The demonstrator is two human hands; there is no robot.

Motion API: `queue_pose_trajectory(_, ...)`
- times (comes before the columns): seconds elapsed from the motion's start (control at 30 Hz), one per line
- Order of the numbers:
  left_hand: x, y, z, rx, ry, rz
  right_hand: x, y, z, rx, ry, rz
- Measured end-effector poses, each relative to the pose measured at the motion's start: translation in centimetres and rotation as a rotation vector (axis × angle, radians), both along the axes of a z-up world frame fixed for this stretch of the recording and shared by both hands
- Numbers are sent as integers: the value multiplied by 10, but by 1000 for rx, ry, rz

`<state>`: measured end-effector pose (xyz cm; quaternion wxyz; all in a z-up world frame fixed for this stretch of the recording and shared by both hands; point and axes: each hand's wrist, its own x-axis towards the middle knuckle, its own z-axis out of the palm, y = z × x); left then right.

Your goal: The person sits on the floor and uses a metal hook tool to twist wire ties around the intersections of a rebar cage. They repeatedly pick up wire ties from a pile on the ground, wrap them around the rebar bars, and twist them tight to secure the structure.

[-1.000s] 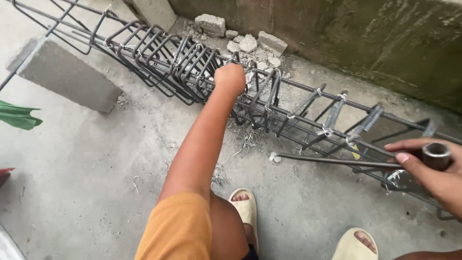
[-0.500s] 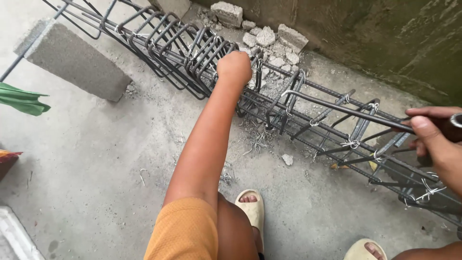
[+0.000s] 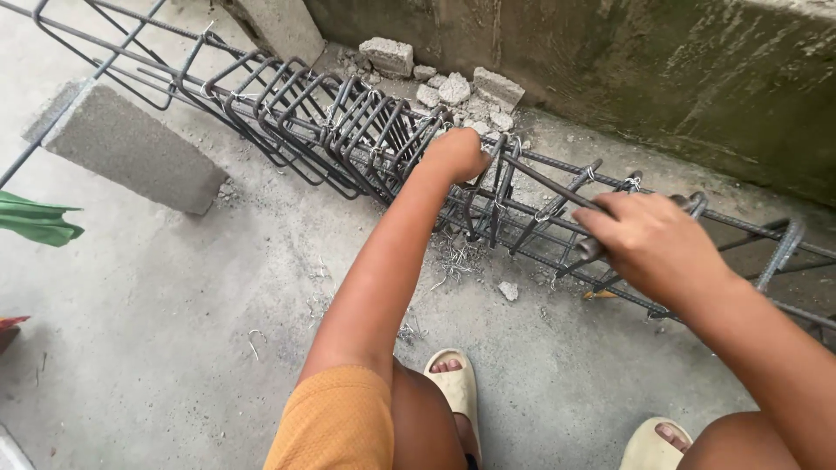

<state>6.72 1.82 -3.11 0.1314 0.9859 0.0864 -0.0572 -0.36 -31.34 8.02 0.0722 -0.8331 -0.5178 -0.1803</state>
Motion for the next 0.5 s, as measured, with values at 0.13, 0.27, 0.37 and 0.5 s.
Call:
queue_pose_trajectory(0.13,-3,-20,17,-79,99,-49,-10,2,4,-59,23,-42)
queue_pose_trajectory(0.27,-1,-21,16,108,101,-4,-16,5,25,-173,157,-174)
queue_pose_trajectory(0.37,-6,-19,6,100,112,14,-25,8,36,-244,285,-242)
queue_pose_trajectory(0.5,-6,-20,19,85,150,24,-38,10,45,-306,278,-228)
